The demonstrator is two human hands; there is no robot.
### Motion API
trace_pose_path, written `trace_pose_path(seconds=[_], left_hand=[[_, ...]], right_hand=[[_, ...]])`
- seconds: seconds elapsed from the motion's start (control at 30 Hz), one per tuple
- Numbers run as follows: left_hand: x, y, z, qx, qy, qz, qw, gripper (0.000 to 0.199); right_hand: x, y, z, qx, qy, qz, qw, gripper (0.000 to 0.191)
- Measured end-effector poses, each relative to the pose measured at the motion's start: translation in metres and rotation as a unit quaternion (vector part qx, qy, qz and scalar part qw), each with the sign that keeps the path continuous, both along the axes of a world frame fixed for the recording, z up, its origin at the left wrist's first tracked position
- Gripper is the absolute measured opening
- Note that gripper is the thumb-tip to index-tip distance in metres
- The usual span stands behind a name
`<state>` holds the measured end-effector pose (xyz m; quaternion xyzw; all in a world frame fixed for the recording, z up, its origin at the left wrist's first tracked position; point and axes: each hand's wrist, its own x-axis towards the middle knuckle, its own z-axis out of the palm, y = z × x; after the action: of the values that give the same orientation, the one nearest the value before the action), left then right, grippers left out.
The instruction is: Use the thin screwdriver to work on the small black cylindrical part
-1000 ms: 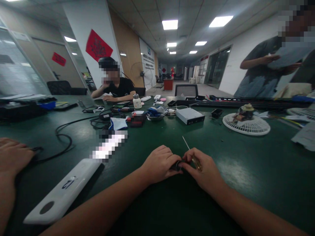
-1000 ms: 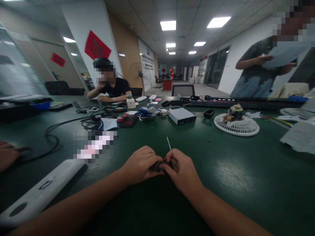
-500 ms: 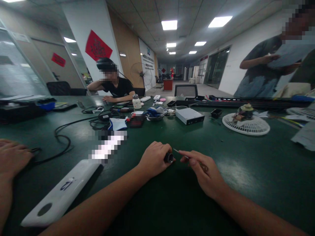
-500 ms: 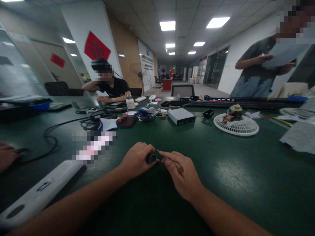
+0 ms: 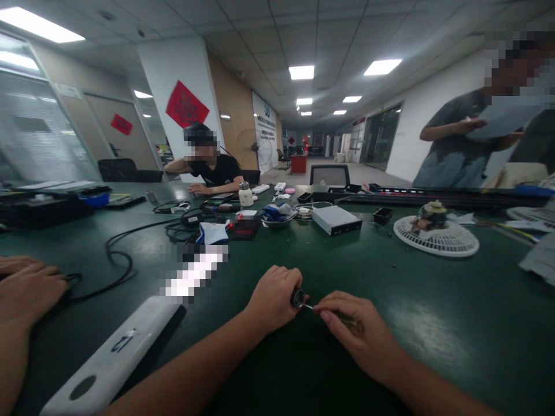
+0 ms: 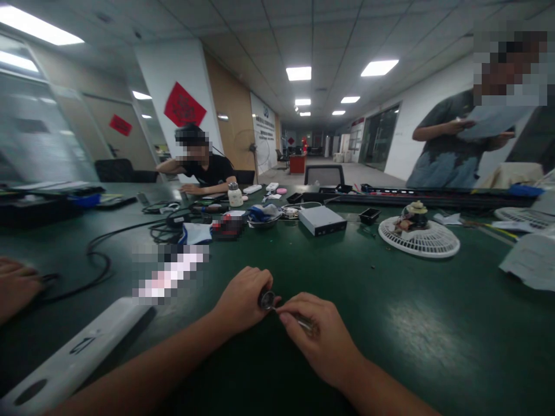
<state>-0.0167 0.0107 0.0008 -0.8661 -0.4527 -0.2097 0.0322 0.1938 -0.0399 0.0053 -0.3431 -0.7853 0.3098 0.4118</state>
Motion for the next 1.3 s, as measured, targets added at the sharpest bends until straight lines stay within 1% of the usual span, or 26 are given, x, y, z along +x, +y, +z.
trace_pose_path(seconds=[0.07, 0.17, 0.27, 0.37, 0.43, 0.5, 0.63, 0.7, 0.8, 0.87, 0.97, 1.07, 1.13, 1.23, 1.3], left_hand=[[-0.0002, -0.0006, 0.001, -0.002, -0.004, 0.003, 1.0, 0.018], [-0.0004, -0.0009, 0.0024, -0.005, -0.002, 0.005, 1.0, 0.018], [-0.0008, -0.0003, 0.0029, -0.008, 0.003, -0.012, 1.0, 0.016], [-0.0012, 0.0001, 0.0026, -0.009, 0.006, -0.022, 1.0, 0.014], [-0.0013, -0.0002, 0.0022, -0.014, 0.006, -0.015, 1.0, 0.015], [-0.0011, -0.0008, 0.0019, -0.023, 0.005, -0.005, 1.0, 0.015], [-0.0005, -0.0014, 0.0016, -0.022, 0.006, -0.009, 1.0, 0.015], [-0.0005, -0.0012, 0.0013, -0.015, 0.003, -0.015, 1.0, 0.015], [-0.0007, -0.0011, 0.001, -0.007, 0.003, -0.02, 1.0, 0.015], [-0.0006, -0.0011, 0.0012, -0.005, 0.006, -0.02, 1.0, 0.015], [-0.0002, -0.0008, 0.0014, -0.005, 0.009, -0.023, 1.0, 0.014], [0.0003, -0.0002, 0.0013, -0.005, 0.013, -0.032, 0.999, 0.014], [0.0003, -0.0001, 0.0012, -0.005, 0.013, -0.034, 0.999, 0.014], [0.0001, -0.0005, 0.0015, -0.002, 0.009, -0.031, 0.999, 0.014], [-0.0002, -0.0006, 0.0015, -0.001, 0.008, -0.032, 0.999, 0.014]], right_hand=[[0.0006, 0.0, -0.0004, -0.001, -0.011, 0.002, 1.0, 0.019], [0.0019, 0.0016, -0.003, 0.008, -0.024, -0.037, 0.999, 0.023], [0.0022, 0.0032, -0.0045, 0.015, -0.01, -0.066, 0.998, 0.023], [0.0012, 0.003, -0.0031, 0.01, 0.005, -0.041, 0.999, 0.021], [0.0008, 0.0022, -0.0022, 0.005, -0.001, -0.013, 1.0, 0.02], [0.0014, 0.0019, -0.0025, 0.004, -0.014, -0.004, 1.0, 0.021], [0.0039, 0.002, -0.0046, 0.014, -0.008, -0.056, 0.998, 0.025], [0.004, 0.0013, -0.0042, 0.022, 0.003, -0.058, 0.998, 0.023], [0.0026, -0.0006, -0.0021, 0.026, -0.001, -0.012, 1.0, 0.021], [0.0025, -0.0011, -0.0016, 0.026, -0.012, 0.003, 1.0, 0.021], [0.0044, -0.0002, -0.0028, 0.038, -0.02, -0.029, 0.999, 0.023], [0.0057, 0.0004, -0.0034, 0.045, -0.008, -0.058, 0.997, 0.023], [0.0047, -0.0004, -0.0022, 0.042, -0.001, -0.045, 0.998, 0.022], [0.0024, -0.002, -0.0001, 0.036, -0.011, 0.004, 0.999, 0.021], [0.002, -0.0019, -0.0004, 0.036, -0.022, 0.005, 0.999, 0.022]])
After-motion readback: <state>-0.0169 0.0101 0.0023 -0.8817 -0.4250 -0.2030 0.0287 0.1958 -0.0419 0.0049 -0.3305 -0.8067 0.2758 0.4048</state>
